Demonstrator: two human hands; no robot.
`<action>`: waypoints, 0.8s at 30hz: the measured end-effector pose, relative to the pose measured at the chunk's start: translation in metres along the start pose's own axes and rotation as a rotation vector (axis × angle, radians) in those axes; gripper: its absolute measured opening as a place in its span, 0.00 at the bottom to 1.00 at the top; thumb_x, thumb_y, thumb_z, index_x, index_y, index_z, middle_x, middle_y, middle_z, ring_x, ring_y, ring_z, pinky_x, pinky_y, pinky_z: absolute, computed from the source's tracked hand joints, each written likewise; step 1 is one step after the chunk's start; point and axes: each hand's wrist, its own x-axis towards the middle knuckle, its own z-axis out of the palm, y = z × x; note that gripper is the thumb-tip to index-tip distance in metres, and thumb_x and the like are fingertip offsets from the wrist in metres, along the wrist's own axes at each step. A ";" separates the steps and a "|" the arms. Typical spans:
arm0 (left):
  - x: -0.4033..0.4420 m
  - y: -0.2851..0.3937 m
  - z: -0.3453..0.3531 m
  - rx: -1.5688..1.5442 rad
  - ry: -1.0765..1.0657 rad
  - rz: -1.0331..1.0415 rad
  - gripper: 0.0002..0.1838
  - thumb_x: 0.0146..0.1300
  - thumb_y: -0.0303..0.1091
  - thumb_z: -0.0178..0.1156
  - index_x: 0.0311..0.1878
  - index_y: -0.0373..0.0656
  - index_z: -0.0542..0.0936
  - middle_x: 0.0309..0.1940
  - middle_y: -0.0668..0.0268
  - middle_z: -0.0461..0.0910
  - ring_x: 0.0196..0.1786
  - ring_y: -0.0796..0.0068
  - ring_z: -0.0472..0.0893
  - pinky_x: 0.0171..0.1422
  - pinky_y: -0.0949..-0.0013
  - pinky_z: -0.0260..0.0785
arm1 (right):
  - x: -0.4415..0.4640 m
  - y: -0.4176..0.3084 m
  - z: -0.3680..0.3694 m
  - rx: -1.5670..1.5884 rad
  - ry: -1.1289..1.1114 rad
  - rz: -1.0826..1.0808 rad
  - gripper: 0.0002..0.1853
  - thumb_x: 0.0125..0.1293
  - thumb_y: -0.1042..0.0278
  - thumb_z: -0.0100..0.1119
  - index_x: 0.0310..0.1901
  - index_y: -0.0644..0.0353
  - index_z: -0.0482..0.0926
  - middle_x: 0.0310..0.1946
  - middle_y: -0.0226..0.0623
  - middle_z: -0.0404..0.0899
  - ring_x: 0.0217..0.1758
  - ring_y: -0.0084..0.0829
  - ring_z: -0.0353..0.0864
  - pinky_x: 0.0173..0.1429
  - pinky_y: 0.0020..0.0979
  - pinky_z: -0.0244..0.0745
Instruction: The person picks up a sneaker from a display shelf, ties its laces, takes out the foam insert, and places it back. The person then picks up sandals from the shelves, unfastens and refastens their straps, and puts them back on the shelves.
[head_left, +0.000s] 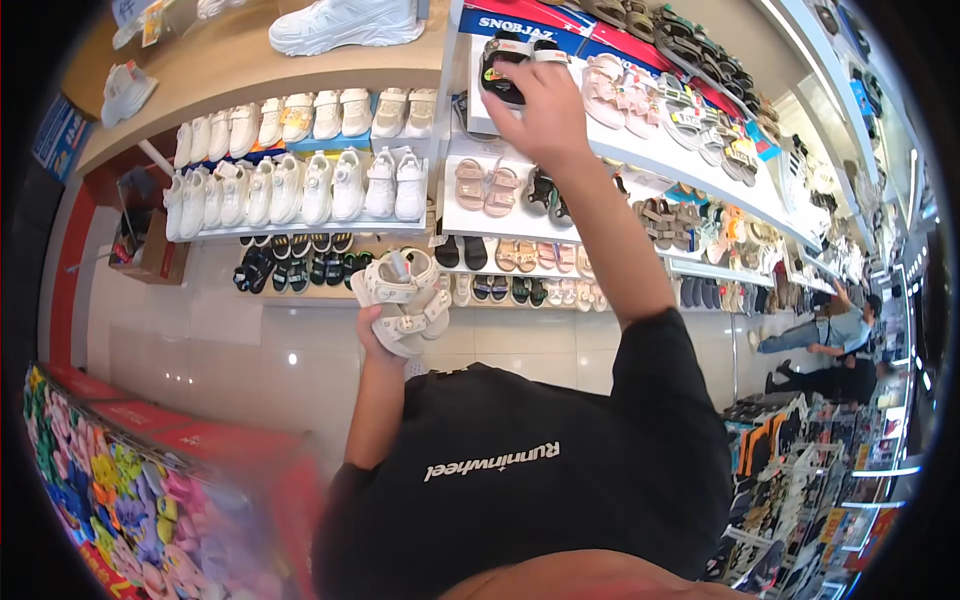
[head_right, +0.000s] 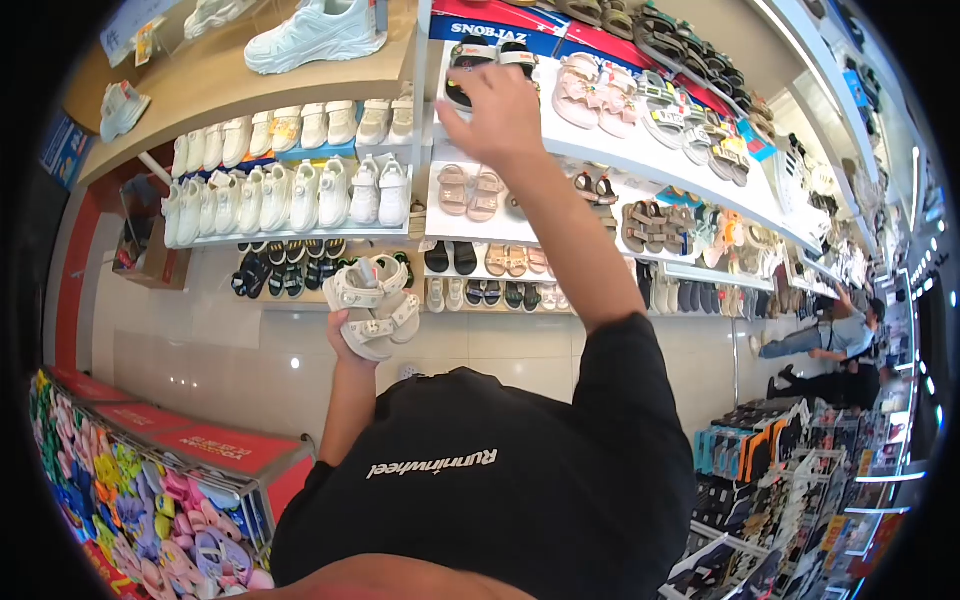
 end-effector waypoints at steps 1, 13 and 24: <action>-0.002 0.004 0.000 -0.001 0.003 -0.005 0.49 0.54 0.48 0.60 0.80 0.44 0.59 0.73 0.47 0.68 0.71 0.33 0.72 0.74 0.32 0.67 | 0.008 0.016 0.017 -0.130 -0.050 0.008 0.24 0.60 0.43 0.70 0.50 0.52 0.88 0.46 0.37 0.83 0.51 0.43 0.77 0.57 0.49 0.70; -0.011 0.040 -0.023 0.027 0.015 -0.038 0.46 0.57 0.54 0.58 0.79 0.45 0.63 0.73 0.47 0.69 0.69 0.25 0.71 0.72 0.28 0.65 | 0.014 0.043 0.039 -0.365 -0.438 0.468 0.34 0.55 0.35 0.65 0.62 0.39 0.83 0.58 0.39 0.82 0.66 0.44 0.76 0.71 0.66 0.59; 0.008 0.053 -0.029 0.045 0.030 -0.103 0.47 0.55 0.54 0.59 0.79 0.47 0.63 0.72 0.48 0.69 0.66 0.24 0.72 0.71 0.27 0.65 | -0.015 0.110 0.017 -0.526 -0.291 0.467 0.31 0.51 0.35 0.67 0.55 0.39 0.88 0.55 0.34 0.84 0.61 0.43 0.79 0.66 0.56 0.66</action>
